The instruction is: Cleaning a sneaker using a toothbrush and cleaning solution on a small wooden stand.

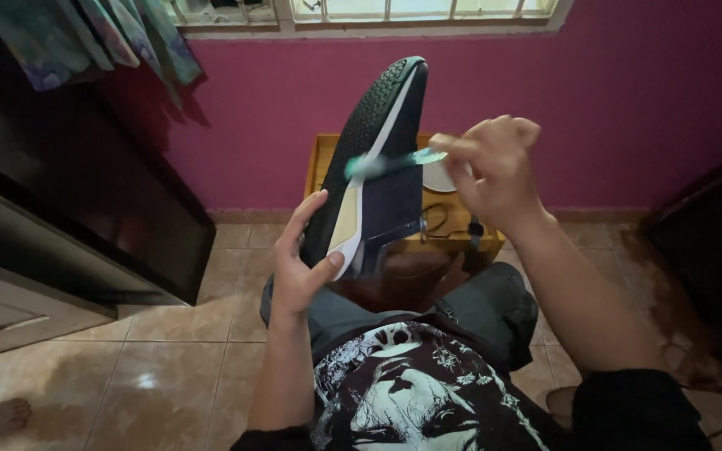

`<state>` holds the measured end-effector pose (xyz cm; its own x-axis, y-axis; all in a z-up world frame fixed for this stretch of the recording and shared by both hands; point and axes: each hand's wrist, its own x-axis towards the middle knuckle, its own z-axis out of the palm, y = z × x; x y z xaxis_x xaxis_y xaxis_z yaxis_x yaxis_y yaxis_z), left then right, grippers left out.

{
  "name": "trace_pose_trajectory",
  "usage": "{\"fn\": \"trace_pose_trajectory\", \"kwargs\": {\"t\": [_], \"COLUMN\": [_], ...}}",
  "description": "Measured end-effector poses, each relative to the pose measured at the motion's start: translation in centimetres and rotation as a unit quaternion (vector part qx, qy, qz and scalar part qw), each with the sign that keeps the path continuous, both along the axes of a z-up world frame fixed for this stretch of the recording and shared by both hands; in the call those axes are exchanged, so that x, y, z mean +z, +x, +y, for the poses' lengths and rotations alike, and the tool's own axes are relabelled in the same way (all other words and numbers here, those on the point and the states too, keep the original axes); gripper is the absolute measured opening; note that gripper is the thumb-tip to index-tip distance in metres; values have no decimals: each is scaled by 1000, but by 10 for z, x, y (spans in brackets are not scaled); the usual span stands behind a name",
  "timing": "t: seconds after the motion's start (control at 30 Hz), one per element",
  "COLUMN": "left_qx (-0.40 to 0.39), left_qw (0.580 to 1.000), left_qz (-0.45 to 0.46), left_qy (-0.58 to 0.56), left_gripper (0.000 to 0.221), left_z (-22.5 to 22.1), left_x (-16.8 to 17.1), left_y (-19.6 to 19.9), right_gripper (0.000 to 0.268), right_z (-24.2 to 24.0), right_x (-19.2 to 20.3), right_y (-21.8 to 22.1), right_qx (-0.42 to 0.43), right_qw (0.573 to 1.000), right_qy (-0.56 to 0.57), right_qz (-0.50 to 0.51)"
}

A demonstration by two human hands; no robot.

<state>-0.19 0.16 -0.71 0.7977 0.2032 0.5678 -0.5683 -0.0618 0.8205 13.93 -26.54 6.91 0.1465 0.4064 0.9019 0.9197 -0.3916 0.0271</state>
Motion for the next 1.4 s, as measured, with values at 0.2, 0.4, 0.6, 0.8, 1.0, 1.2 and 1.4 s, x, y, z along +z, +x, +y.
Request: {"fn": "trace_pose_trajectory", "kwargs": {"t": [0.2,0.4,0.6,0.8,1.0,1.2,1.4], "left_qx": [-21,-30,14,95,183,266,315], "left_qw": [1000,999,999,990,968,923,884], "left_qz": [12,26,37,3,-34,-132,-172], "left_qy": [0,-6,31,100,171,245,302], "left_gripper": [85,82,83,82,77,71,73], "left_z": [-2,-5,-7,-7,-18,-19,-19], "left_x": [3,3,13,16,27,28,17], "left_y": [-3,-5,-7,-8,-15,-11,-1], "right_gripper": [21,13,10,14,10,18,27], "right_z": [-18,-12,-19,-36,-18,-40,-5], "right_x": [-12,-55,-45,-39,-60,-44,-83], "right_y": [47,66,44,59,25,22,-26], "right_qx": [48,100,48,-40,-57,-134,-2], "right_qw": [995,985,999,984,998,989,1000], "right_qy": [63,136,20,151,32,64,-22], "right_qz": [-54,33,-14,89,-26,23,-17]}}
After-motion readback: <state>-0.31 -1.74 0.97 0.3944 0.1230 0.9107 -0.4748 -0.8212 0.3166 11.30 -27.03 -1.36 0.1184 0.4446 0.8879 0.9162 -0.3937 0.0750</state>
